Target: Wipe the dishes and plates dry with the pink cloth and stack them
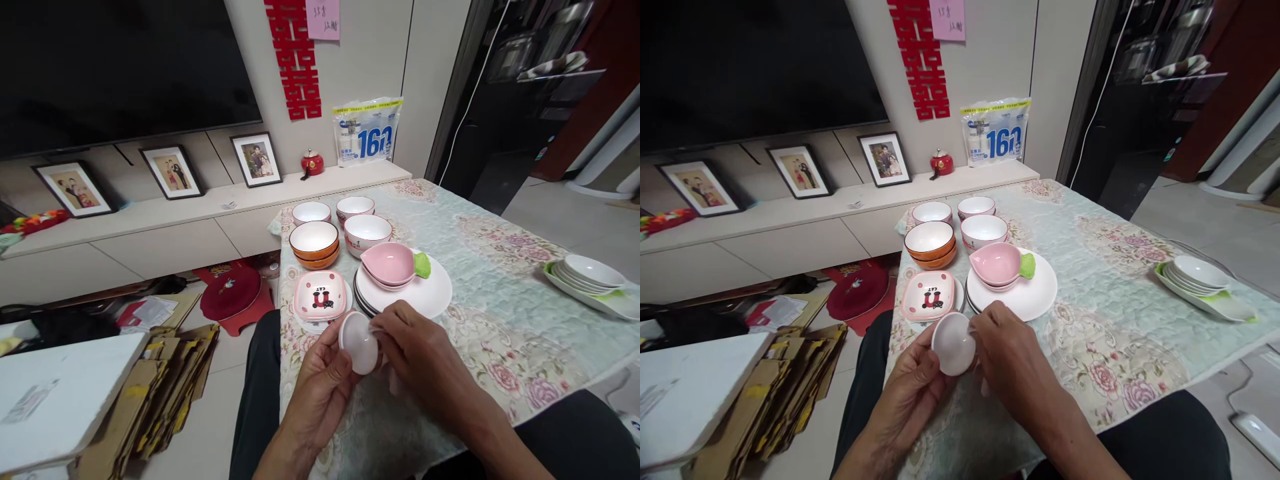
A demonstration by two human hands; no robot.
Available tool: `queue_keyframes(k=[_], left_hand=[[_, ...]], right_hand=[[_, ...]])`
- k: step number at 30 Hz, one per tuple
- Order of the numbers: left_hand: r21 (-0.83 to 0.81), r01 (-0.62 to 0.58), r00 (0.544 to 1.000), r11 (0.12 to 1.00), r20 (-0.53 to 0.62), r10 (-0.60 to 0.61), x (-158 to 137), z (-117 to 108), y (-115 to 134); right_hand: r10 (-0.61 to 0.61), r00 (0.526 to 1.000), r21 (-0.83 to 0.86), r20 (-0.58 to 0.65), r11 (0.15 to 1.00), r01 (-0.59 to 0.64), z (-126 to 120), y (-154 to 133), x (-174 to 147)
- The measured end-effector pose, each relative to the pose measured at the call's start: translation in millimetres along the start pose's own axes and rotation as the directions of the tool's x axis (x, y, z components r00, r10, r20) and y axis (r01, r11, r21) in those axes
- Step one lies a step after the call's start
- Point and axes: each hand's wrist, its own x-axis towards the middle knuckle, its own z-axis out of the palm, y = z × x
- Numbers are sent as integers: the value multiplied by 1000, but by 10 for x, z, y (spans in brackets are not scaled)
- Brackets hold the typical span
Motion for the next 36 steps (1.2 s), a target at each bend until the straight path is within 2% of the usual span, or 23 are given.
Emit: queue_keyframes(k=[4,11,13,18,20,24,27,29,33,36], left_hand=[[-3,64,996,998,62,-64,-17,16,32],[58,83,988,995,128,-90,-42,13,42],[63,90,984,994,151,-98,-29,8,13],[64,37,991,997,126,-45,-22,-1,-34],[80,28,991,996,127,-38,-37,12,-17],[103,36,995,994,93,-45,-58,49,20],[107,32,997,994,64,-39,-42,61,9],[118,26,995,993,91,-37,-26,61,-5],[156,-9,990,988,144,-14,-16,57,-12],[134,-4,992,991,128,-13,-31,56,-11]], right_hand=[[-31,982,-18,-184,999,28,40,36,27],[-128,951,118,-281,979,166,174,34,24],[-174,943,169,-282,959,227,184,-15,2],[-331,928,289,-168,884,368,176,-104,-32],[-316,933,281,-174,892,354,179,-51,-10],[-189,962,203,-198,952,229,212,101,48],[-134,966,194,-219,965,178,221,83,44],[-155,959,228,-237,951,210,202,14,22],[-276,944,311,-184,894,322,146,-58,0],[-236,949,256,-208,923,286,159,3,19]])
